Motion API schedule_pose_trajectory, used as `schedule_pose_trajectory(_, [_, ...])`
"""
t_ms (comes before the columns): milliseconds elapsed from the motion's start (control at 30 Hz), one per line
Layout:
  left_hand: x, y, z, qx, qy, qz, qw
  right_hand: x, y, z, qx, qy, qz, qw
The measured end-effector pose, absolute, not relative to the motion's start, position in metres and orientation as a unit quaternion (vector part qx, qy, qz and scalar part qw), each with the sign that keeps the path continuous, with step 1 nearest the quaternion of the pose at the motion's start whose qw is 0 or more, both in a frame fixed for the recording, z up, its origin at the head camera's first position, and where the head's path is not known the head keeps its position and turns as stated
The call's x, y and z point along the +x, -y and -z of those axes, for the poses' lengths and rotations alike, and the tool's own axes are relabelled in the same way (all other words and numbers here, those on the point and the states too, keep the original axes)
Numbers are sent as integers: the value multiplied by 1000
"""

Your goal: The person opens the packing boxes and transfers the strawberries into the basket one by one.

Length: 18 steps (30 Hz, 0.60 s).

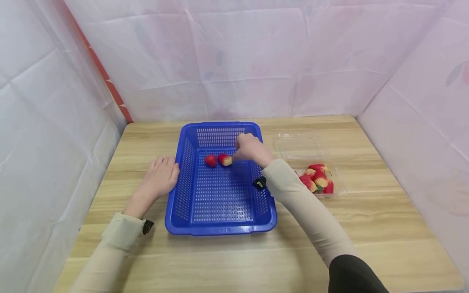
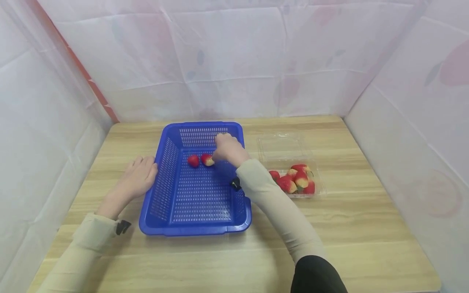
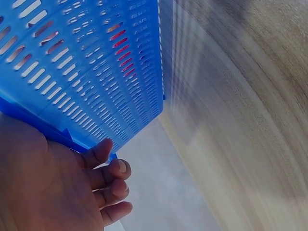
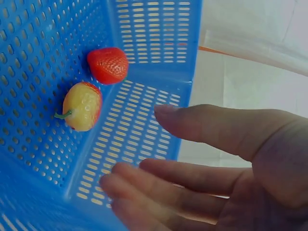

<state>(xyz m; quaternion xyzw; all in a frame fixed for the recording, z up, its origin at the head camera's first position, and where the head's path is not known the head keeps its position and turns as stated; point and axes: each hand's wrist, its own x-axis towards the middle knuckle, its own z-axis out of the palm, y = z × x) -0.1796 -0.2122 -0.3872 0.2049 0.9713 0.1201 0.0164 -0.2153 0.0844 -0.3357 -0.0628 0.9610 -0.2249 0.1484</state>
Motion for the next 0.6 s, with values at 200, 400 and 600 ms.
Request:
schedule_pose_trajectory(200, [-180, 214, 387, 207, -970, -124, 18, -210, -102, 329, -82, -957, 262, 96])
schedule_pose_trajectory(400, [-181, 215, 386, 209, -969, -128, 16, -200, -134, 319, -73, -957, 275, 57])
schedule_pose_trajectory(600, [-178, 216, 386, 211, -969, -130, 18, -185, -170, 318, -55, -953, 290, 60])
